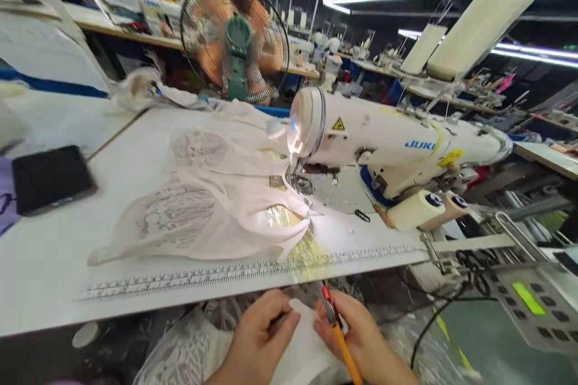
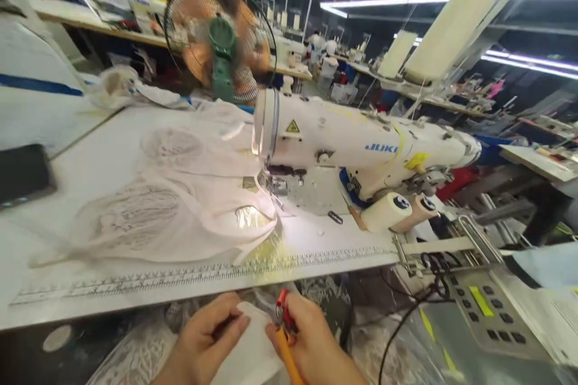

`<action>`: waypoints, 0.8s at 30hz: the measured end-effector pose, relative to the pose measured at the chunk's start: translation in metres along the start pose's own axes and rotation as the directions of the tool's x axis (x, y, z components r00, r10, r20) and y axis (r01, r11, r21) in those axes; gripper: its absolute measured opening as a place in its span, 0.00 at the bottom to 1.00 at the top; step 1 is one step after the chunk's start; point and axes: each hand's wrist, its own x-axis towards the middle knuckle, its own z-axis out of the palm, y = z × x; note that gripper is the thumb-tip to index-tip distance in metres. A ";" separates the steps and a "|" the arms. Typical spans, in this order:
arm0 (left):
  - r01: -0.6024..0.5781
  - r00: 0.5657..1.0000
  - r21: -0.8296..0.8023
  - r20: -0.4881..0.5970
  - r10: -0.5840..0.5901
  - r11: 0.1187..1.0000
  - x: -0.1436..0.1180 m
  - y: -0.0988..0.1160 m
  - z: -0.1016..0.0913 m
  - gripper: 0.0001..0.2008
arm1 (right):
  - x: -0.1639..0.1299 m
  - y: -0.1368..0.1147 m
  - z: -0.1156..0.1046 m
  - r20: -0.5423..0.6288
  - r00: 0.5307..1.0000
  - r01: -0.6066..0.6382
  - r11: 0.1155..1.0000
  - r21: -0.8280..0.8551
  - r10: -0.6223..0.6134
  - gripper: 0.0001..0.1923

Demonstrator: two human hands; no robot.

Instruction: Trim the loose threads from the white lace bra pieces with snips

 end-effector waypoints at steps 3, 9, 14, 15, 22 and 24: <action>-0.100 0.994 0.085 -0.041 0.104 0.991 0.005 -0.001 0.002 0.09 | -0.007 -0.006 -0.006 -0.009 0.997 -0.071 0.997 0.013 0.072 0.10; 0.038 0.999 0.132 -0.013 -0.037 0.990 0.007 0.002 0.002 0.08 | -0.014 0.003 -0.013 -0.109 0.984 -0.129 0.986 0.102 0.140 0.08; 0.031 0.997 0.148 -0.069 -0.020 0.989 0.007 0.004 0.002 0.06 | -0.016 0.002 -0.014 -0.118 0.981 -0.140 0.983 0.116 0.153 0.06; 0.028 0.998 0.162 -0.057 -0.019 0.986 0.007 0.005 0.002 0.06 | -0.016 0.001 -0.015 -0.113 0.982 -0.140 0.985 0.102 0.151 0.06; 0.114 0.991 0.072 -0.084 -0.108 0.991 0.000 0.016 0.003 0.10 | -0.020 -0.004 -0.016 -0.107 0.984 -0.109 0.956 0.273 0.143 0.04; 0.185 0.975 -0.029 -0.117 -0.187 0.982 -0.002 0.020 0.004 0.09 | -0.018 -0.007 -0.015 -0.131 0.980 -0.102 0.943 0.316 0.150 0.04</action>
